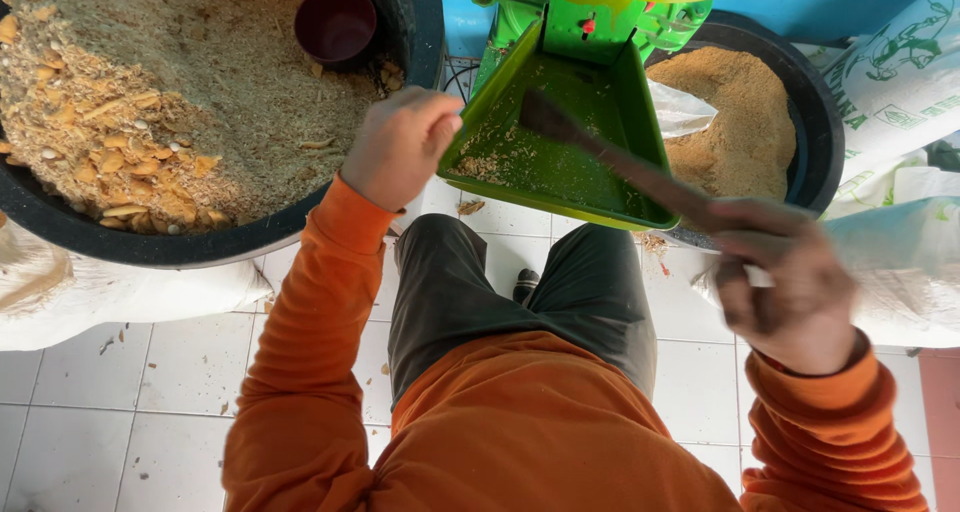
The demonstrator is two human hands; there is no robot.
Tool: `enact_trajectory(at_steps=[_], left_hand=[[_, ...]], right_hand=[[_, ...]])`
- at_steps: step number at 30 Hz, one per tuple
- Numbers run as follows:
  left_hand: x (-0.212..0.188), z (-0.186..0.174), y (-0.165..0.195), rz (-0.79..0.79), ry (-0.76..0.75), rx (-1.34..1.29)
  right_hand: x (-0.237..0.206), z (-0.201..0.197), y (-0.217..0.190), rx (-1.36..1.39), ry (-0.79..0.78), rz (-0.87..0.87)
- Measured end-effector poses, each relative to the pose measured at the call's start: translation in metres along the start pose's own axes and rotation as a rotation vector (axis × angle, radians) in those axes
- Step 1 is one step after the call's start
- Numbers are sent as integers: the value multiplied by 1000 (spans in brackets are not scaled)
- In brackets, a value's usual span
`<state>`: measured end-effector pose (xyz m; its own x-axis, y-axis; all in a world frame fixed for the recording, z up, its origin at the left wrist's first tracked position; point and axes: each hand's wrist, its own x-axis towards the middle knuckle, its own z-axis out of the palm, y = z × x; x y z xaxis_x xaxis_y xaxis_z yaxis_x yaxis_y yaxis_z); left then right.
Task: The person stands at a green grinding machine and uses a flat metal scoop to push dried cassava chips from a green tray into the machine hopper, occasionally clearing the tray by hand. Ground flour collects in a large black basin, and the person later scoops the flour from the basin with a bowl.
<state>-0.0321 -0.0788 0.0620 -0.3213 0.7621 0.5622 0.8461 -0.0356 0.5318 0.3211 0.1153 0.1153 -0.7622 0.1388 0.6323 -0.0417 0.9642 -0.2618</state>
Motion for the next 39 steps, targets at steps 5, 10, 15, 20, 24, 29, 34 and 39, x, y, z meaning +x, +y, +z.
enact_trajectory(at_steps=[5,10,15,20,24,29,34,39], left_hand=[[19,40,-11,-236,-857,283],[43,98,-30,87,-1053,252],[89,103,-20,-487,-1065,188],[99,71,-5,-300,-1407,451],[89,78,-6,-118,-1377,575],[103,99,-9,-235,-1019,440],[89,113,-22,37,-1333,100],[82,163,-55,196,-905,152]], right_hand=[[-16,12,15,-102,92,60],[-30,-1,7,-110,182,198],[-42,-8,8,53,273,322],[-54,-16,20,122,307,345],[-58,-14,22,168,318,373],[-55,-14,20,110,308,336],[-48,-22,16,51,266,316],[-46,-22,10,16,289,343]])
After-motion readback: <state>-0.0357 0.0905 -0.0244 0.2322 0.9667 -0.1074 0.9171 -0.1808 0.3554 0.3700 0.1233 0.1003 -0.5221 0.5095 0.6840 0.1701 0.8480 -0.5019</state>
